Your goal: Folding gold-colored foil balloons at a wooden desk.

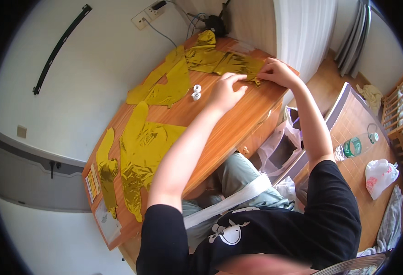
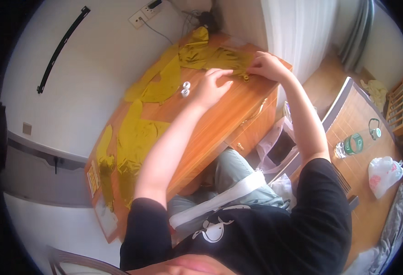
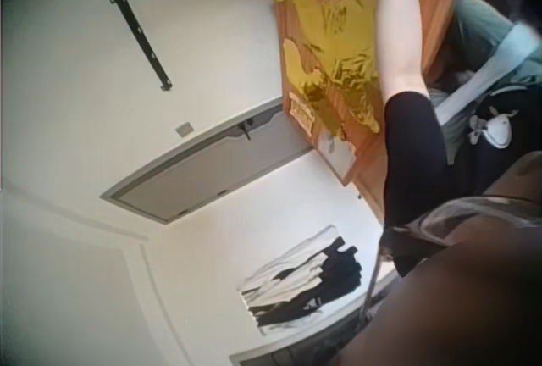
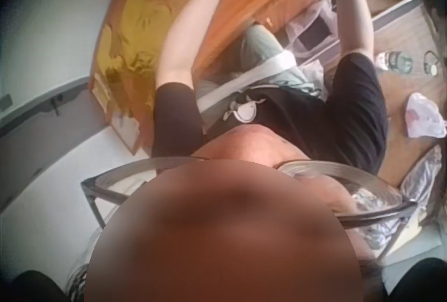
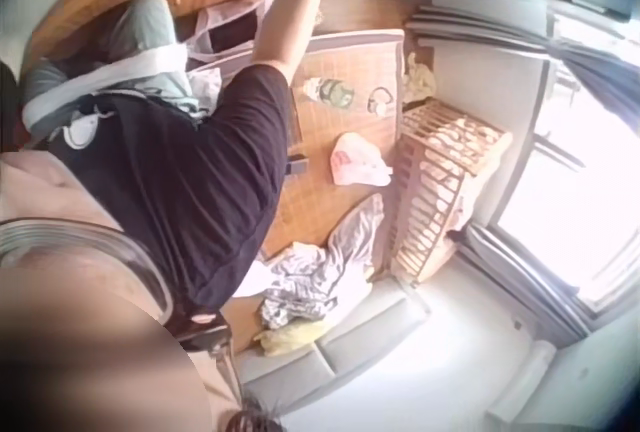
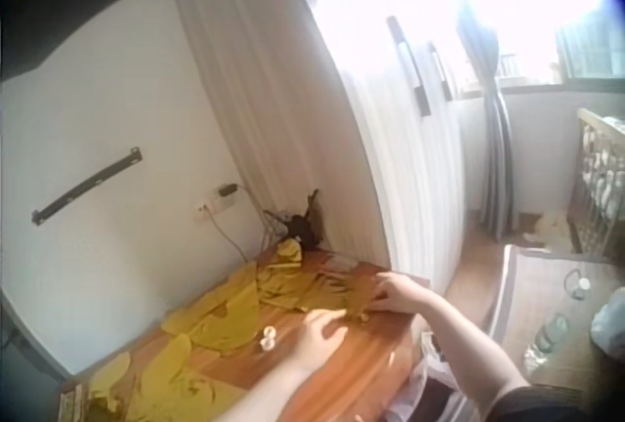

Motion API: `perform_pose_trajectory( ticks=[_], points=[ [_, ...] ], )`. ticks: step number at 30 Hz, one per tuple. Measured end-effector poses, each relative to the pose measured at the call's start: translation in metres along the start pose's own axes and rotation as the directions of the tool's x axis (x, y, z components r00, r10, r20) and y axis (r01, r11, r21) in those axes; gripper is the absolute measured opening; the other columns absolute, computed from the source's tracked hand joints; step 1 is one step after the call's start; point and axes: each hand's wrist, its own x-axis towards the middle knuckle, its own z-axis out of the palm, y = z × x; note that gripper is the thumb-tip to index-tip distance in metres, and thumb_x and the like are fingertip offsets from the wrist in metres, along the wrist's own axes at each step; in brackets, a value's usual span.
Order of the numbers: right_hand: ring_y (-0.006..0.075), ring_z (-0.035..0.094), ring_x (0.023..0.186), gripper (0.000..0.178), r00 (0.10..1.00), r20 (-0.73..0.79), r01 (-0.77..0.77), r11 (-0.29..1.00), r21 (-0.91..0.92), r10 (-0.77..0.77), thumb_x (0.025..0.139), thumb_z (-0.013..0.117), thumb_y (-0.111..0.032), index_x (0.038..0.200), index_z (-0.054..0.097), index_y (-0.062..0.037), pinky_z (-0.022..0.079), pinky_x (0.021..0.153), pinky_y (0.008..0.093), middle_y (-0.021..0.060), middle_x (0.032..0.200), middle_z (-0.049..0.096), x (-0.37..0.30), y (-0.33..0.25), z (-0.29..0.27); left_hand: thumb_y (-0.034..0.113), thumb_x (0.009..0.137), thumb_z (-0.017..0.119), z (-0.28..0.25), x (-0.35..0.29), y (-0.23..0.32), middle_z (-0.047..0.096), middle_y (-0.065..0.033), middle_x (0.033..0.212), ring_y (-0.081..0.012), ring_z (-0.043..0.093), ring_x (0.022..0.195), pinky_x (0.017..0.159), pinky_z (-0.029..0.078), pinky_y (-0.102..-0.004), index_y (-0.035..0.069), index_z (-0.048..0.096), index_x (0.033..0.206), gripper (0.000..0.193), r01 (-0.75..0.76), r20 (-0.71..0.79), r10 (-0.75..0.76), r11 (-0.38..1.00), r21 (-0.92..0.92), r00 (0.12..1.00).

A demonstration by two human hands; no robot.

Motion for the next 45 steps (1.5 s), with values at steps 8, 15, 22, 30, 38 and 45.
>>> perform_pose_trajectory(
  ticks=[8,15,22,30,38,45],
  points=[
    [0.0309,0.063,0.098,0.026,0.996,-0.008,-0.085,0.996,-0.005,0.085,0.093,0.073,-0.026,0.102,0.076,-0.0017,0.052,0.087,0.041,0.0141,0.097,0.067,0.0,-0.008,-0.002,0.019,0.086,0.078,0.053,0.046,-0.023,0.076,-0.0109,0.099,-0.0253,0.073,0.094,0.083,0.057,-0.0364,0.005,0.077,0.105,0.023,0.103,0.021,-0.103,0.995,-0.011,0.994],
    [0.0305,0.069,0.1,0.026,0.993,-0.118,-0.02,0.999,0.031,0.023,0.096,0.07,-0.031,0.103,0.078,-0.0076,0.054,0.088,0.0419,0.0132,0.105,0.075,-0.004,-0.013,-0.001,0.025,0.098,0.071,0.052,0.047,-0.022,0.078,-0.0098,0.094,-0.0182,0.073,0.083,0.077,0.055,-0.0322,0.005,0.075,0.11,0.024,0.316,-0.023,-0.321,0.94,-0.133,0.947],
    [0.0301,0.071,0.089,0.025,0.942,-0.044,-0.327,0.937,0.121,0.334,0.094,0.072,-0.029,0.104,0.077,-0.0063,0.055,0.082,0.0392,0.0136,0.096,0.076,0.002,-0.001,-0.001,0.038,0.1,0.069,0.051,0.047,-0.016,0.078,-0.0076,0.1,-0.0148,0.071,0.093,0.085,0.054,-0.0313,0.004,0.074,0.114,0.037,0.355,0.031,-0.354,0.928,-0.112,0.935],
    [0.0238,0.068,0.073,0.028,0.922,-0.074,-0.37,0.921,0.121,0.38,0.085,0.081,-0.026,0.095,0.076,-0.0012,0.054,0.072,0.036,0.0129,0.082,0.074,0.006,-0.013,-0.003,0.021,0.088,0.083,0.051,0.043,-0.026,0.072,-0.0031,0.092,-0.0134,0.068,0.086,0.079,0.052,-0.0272,0.006,0.074,0.111,0.029,0.208,-0.141,-0.228,0.968,-0.141,0.963],
    [0.0248,0.071,0.081,0.032,0.888,-0.016,-0.443,0.865,0.235,0.459,0.084,0.08,-0.033,0.1,0.079,-0.0051,0.055,0.077,0.0375,0.0132,0.089,0.076,0.007,-0.009,-0.004,0.014,0.09,0.079,0.05,0.045,-0.015,0.074,-0.0082,0.084,-0.0169,0.069,0.075,0.07,0.055,-0.0313,0.002,0.075,0.099,0.015,0.223,-0.138,-0.245,0.961,-0.161,0.96],
    [0.0256,0.071,0.081,0.036,0.854,-0.053,-0.506,0.849,0.149,0.518,0.086,0.077,-0.04,0.099,0.079,-0.0067,0.055,0.077,0.0387,0.0125,0.087,0.076,0.016,-0.016,0.002,0.018,0.081,0.087,0.049,0.042,-0.019,0.06,-0.0097,0.107,-0.0248,0.062,0.094,0.082,0.052,-0.0363,0.008,0.064,0.095,0.029,0.182,-0.24,-0.191,0.981,-0.062,0.952]
  ],
)
